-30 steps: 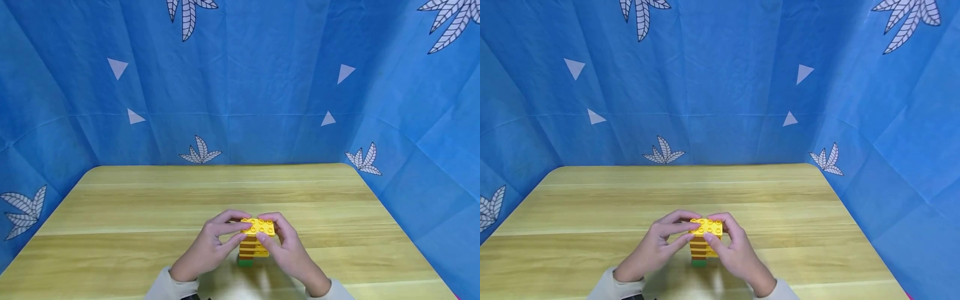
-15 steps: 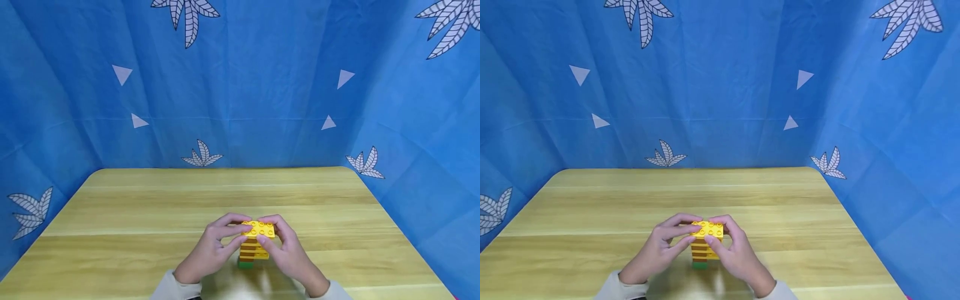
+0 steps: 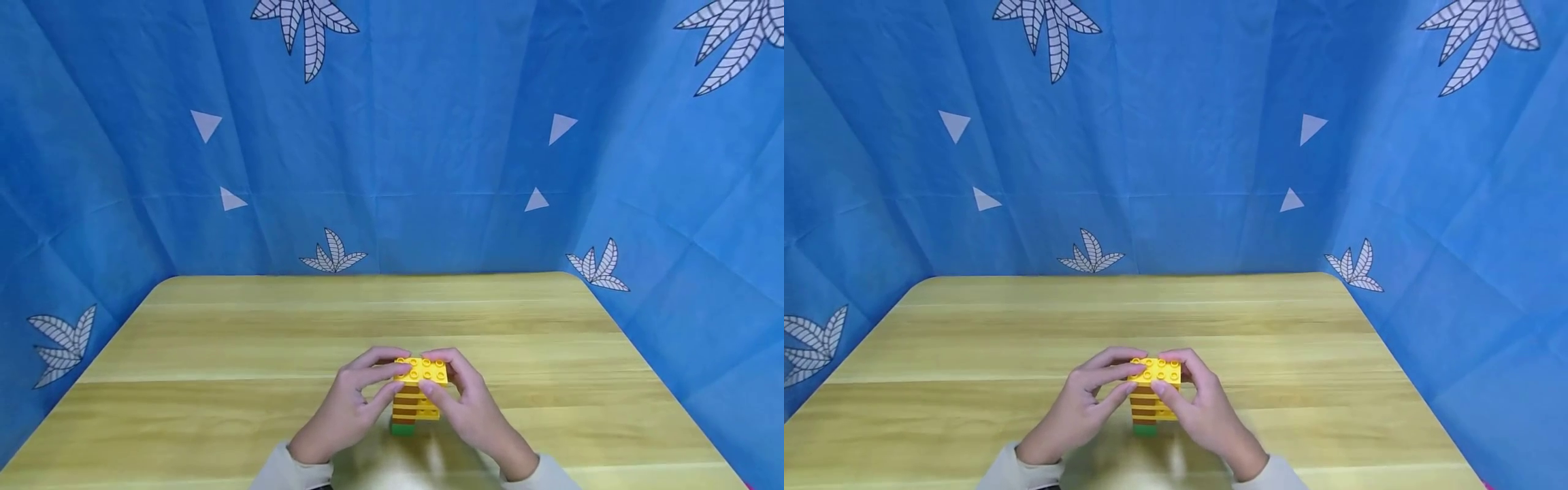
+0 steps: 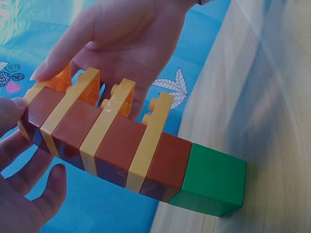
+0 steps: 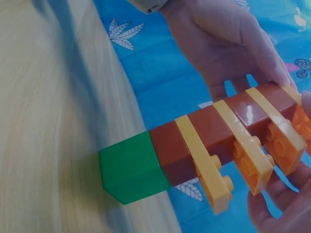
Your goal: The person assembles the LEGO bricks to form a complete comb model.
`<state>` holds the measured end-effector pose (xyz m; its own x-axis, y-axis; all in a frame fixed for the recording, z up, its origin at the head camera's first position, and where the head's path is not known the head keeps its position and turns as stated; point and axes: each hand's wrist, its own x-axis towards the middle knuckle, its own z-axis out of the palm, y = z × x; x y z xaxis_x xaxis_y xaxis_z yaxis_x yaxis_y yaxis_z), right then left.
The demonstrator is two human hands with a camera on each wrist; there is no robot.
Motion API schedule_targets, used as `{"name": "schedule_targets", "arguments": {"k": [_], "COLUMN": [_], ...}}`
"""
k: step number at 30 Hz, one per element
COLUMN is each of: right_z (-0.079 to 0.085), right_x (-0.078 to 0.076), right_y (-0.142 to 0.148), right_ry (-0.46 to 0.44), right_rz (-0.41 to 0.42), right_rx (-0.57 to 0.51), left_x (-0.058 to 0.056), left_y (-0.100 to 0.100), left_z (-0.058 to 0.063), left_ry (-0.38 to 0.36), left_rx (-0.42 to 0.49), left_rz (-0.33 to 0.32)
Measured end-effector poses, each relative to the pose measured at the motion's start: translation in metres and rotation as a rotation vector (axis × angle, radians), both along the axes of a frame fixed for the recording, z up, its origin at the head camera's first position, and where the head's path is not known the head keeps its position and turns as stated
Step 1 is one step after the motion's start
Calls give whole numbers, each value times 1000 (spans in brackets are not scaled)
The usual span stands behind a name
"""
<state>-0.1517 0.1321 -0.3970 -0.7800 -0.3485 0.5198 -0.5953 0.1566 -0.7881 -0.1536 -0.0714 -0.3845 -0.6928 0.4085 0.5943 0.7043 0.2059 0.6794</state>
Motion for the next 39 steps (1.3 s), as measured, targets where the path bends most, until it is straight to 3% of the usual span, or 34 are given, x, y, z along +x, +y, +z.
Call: {"name": "schedule_targets", "arguments": {"k": [6, 12, 15, 18, 22, 25, 28, 34, 39], "right_z": [-3, -4, -3, -5, -8, -2, -2, -22, -35], "right_x": [3, 4, 0, -2, -6, -15, -31, -65, -76], "right_y": [2, 14, 19, 20, 17, 13, 12, 10, 3], "right_ry": [17, -70, -87, -93, -172, -267, -379, -593, -649], "right_rz": [-36, -92, -104, -103, -107, -94, -79, -100, -123], "right_rx": [38, 214, 248, 238, 191, 176, 175, 180, 258], "left_x": [2, 5, 1, -3, -12, -24, -43, -88, -103], "left_y": [3, 4, 5, 3, 4, 7, 10, 12, 13], "left_z": [1, 2, 3, 3, 2, 4, 1, -25, -43], "left_ry": [56, 30, 22, -25, -139, -226, -319, -541, -595], "left_rx": [3, -8, -19, -31, -42, -75, -117, -164, -243], "left_rz": [-14, -25, -8, 13, 48, 89, 117, 154, 184]}}
